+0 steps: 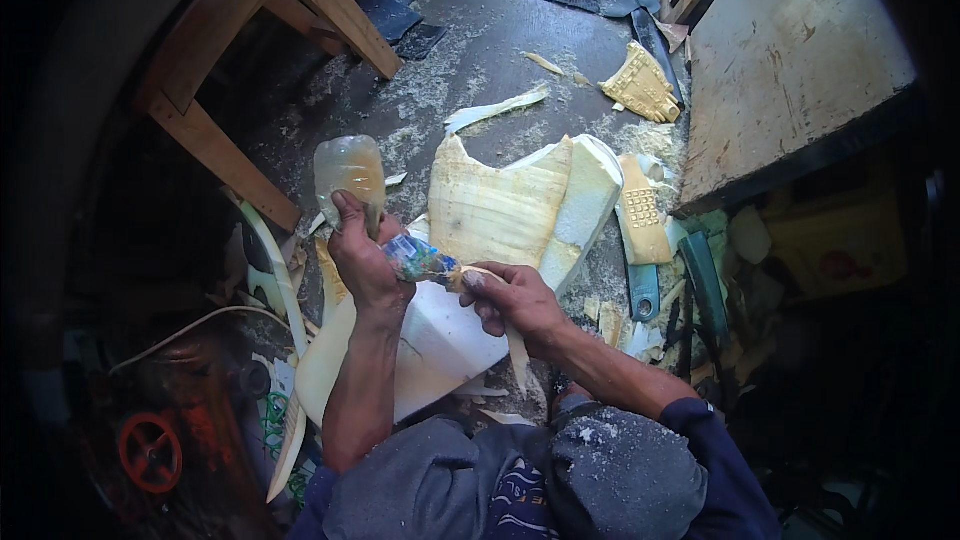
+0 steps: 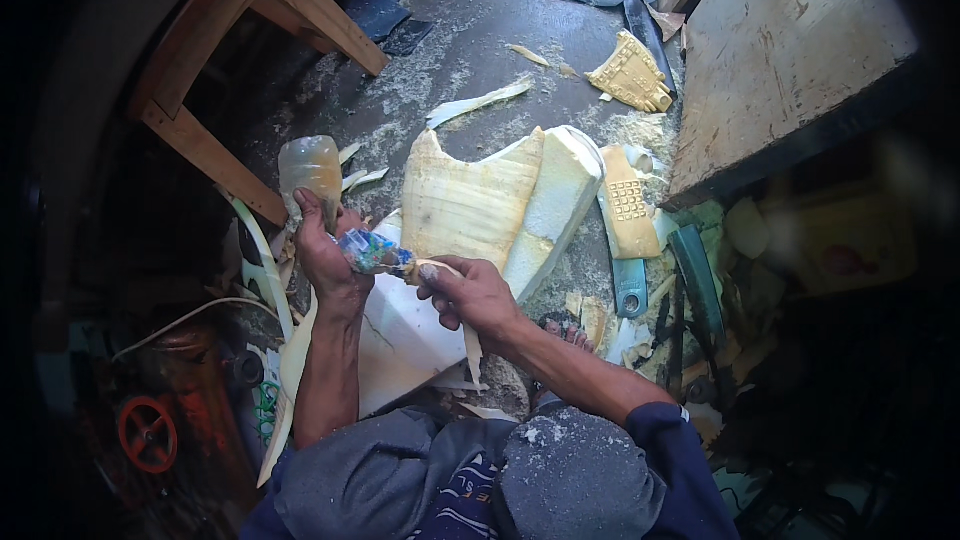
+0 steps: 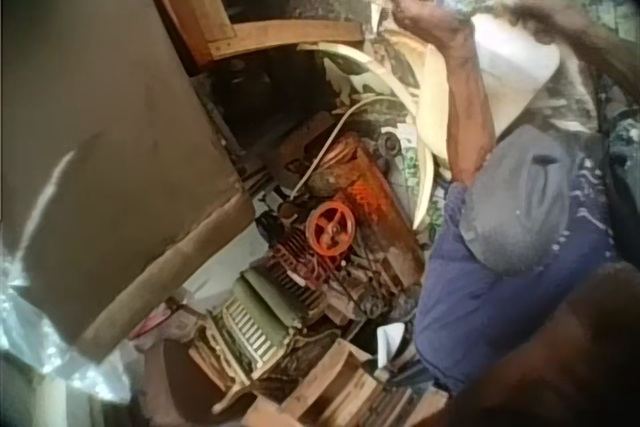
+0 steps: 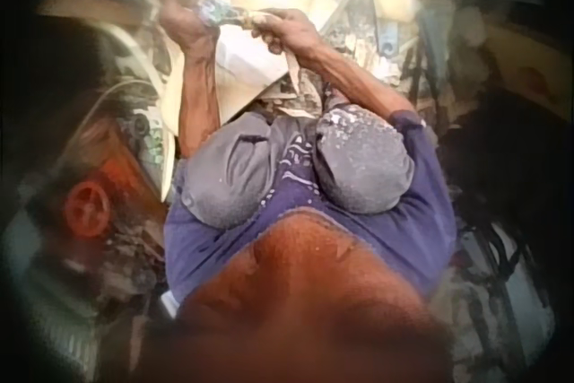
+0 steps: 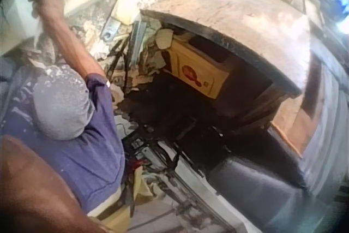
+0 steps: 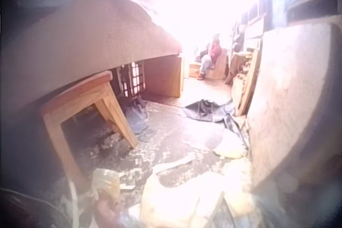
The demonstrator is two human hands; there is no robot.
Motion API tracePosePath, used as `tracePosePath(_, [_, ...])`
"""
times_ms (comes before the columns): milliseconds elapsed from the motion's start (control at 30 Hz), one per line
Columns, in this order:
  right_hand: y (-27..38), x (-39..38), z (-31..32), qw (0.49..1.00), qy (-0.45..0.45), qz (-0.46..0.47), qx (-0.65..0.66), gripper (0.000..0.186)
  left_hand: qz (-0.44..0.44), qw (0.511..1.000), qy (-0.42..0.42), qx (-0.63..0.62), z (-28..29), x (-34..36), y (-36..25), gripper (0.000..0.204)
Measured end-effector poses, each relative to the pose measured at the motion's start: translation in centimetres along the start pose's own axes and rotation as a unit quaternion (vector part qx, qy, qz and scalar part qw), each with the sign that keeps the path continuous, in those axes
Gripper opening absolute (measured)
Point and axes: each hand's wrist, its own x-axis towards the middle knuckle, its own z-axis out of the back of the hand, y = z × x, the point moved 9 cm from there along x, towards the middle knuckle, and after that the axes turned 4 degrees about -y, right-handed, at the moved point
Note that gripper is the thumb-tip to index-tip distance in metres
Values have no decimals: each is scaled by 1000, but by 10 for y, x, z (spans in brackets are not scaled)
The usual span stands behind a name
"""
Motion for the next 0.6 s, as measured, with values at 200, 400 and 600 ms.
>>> tracePosePath(200, [70,-9,50,972,-54,204,-101,42,18,985,49,162,-1,10,18,43])
tracePosePath(400, [143,25,109,656,-209,399,-606,26,125,968,61,209,-1,11,59,60])
tracePosePath(600, [10,-3,58,742,-1,259,-618,26,142,958,70,240,9,18,68,66])
